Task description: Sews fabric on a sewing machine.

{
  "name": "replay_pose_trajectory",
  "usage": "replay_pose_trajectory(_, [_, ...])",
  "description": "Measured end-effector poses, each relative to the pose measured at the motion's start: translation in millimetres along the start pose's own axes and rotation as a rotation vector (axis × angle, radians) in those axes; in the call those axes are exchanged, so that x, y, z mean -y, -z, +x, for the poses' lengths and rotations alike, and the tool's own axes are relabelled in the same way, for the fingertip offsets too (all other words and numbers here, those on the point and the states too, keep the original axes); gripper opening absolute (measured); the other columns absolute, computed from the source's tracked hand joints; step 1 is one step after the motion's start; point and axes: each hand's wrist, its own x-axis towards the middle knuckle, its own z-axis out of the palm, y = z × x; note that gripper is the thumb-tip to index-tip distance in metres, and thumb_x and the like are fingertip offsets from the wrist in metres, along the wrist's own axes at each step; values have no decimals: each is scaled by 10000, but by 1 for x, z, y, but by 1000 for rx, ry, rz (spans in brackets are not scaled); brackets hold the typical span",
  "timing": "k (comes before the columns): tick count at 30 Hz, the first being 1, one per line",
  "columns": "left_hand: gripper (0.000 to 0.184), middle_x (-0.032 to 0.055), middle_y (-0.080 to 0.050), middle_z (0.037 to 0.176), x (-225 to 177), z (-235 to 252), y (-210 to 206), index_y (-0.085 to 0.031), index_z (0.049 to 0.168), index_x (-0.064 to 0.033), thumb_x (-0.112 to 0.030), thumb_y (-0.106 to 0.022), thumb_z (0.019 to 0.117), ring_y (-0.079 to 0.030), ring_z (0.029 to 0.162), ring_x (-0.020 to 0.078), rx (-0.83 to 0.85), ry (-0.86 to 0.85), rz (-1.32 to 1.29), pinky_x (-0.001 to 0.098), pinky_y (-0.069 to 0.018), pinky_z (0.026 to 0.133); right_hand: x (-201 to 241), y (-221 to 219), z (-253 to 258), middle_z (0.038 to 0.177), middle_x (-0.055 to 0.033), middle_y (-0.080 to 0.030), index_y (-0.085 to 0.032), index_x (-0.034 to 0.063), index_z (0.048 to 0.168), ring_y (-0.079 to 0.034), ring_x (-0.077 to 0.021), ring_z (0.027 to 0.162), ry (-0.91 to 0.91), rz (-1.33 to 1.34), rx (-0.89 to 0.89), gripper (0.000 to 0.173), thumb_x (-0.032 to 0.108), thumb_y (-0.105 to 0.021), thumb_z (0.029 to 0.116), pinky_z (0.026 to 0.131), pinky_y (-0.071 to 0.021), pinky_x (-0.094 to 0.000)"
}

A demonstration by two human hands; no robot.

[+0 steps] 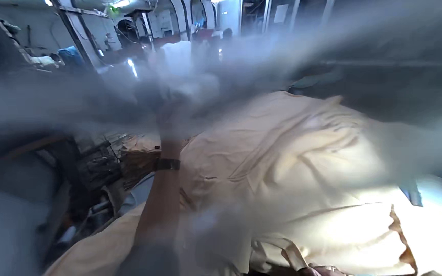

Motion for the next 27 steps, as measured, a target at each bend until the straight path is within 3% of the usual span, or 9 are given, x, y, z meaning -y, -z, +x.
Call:
replay_pose_trajectory(7, [202,44,-626,728,-8,-123,-146,-675,1107,31,-77,-525,1027,-538,540,45,813,20,-98,182,-477,502,11,1,2,771,-108,-718,-704,-9,882,-693,-73,779,-22,-36,-18,313,216,-571,1053,765,-546,-193])
replay_pose_trajectory(8, [216,87,-673,781,-29,-140,-165,-698,1097,57,-64,-540,1013,-604,616,80,1031,-54,72,199,-515,579,12,1,2,762,-96,-709,-697,2,877,-686,-68,777,-13,-58,-31,298,209,-570,1048,761,-541,-185])
replay_pose_trajectory(10, [331,62,-691,1271,-103,-167,-204,-657,1340,-85,-120,-442,1090,-637,1181,159,1521,3,802,368,-465,1056,12,1,1,728,-84,-698,-694,22,842,-684,-84,736,0,-94,-50,293,208,-576,1034,724,-546,-196])
replay_pose_trajectory(12, [283,146,-754,994,-10,-194,-213,-755,1060,-31,-179,-517,1024,-734,917,288,1390,-523,313,493,-559,789,11,2,-1,717,-84,-703,-706,28,822,-689,-98,718,-2,-98,-51,306,213,-581,1032,702,-553,-211])
replay_pose_trajectory(17, [229,113,-715,864,24,-208,-220,-728,1036,-39,-199,-567,1006,-687,764,242,1292,-420,289,440,-541,707,8,5,1,729,-86,-708,-717,10,834,-680,-71,722,-49,34,-60,317,205,-569,1036,708,-545,-194])
replay_pose_trajectory(20, [196,114,-723,888,18,-214,-212,-742,999,30,-134,-639,971,-648,741,110,1084,-349,52,243,-531,702,13,16,0,756,-49,-716,-722,-15,866,-660,4,728,-176,274,-82,266,149,-584,1024,720,-541,-153])
replay_pose_trajectory(22, [178,102,-697,847,4,-225,-195,-700,982,92,-74,-644,957,-614,701,34,982,-208,-157,173,-517,665,23,27,-6,805,62,-737,-740,105,925,-674,25,733,-345,482,-191,233,161,-551,1047,710,-579,-182])
replay_pose_trajectory(24, [169,67,-675,792,-16,-245,-170,-681,924,101,-63,-648,942,-614,677,7,911,-96,-268,171,-532,653,32,37,-9,1009,67,-781,-765,199,1101,-737,-62,903,-450,654,-323,282,277,-496,1077,840,-619,-281])
replay_pose_trajectory(27, [174,65,-702,803,-36,-282,-147,-722,872,80,-79,-682,931,-659,758,11,837,-144,-260,158,-556,741,49,55,1,1360,-11,-682,-618,151,1401,-636,-166,1270,-507,941,-417,534,510,-438,1050,1097,-497,-345])
